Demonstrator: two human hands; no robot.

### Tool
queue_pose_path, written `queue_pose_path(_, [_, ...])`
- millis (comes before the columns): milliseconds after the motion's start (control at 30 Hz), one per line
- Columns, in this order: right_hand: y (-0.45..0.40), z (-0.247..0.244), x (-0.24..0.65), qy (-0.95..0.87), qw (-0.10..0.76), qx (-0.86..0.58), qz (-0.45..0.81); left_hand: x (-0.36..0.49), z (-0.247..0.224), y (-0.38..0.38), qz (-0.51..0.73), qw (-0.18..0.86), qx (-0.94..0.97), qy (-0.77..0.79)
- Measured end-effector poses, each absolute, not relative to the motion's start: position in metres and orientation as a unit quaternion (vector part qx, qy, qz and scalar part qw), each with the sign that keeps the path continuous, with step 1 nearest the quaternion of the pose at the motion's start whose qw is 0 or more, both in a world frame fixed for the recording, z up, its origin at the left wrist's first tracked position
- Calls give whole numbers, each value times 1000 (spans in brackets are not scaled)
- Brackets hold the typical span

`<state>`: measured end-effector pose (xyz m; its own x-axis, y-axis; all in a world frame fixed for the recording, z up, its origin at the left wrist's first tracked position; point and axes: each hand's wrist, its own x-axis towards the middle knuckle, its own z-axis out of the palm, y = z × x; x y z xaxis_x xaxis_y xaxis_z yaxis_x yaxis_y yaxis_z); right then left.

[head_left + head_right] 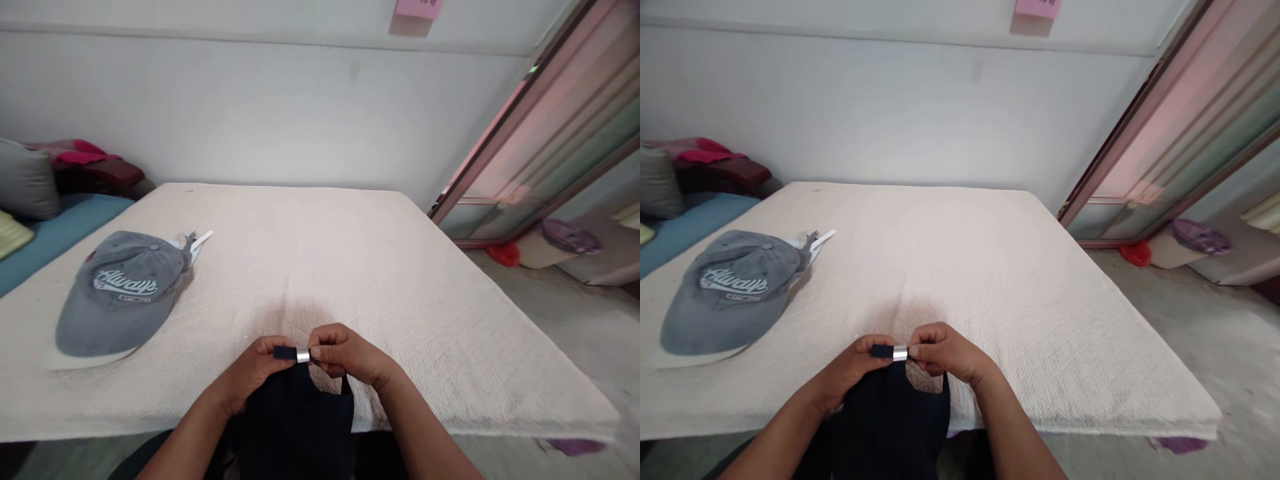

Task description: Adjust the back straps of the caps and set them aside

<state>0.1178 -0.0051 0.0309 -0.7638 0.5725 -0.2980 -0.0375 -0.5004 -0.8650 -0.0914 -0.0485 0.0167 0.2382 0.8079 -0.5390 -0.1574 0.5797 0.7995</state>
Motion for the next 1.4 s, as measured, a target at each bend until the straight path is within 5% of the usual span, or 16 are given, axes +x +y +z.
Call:
queue_pose_path(800, [-12, 30, 105, -475, 177, -339, 793, -88, 24, -50, 305, 676, 416, 526])
queue_pose_path(1400, [-10, 28, 102, -465, 178, -336, 800, -86, 17, -50, 309, 763, 308, 477])
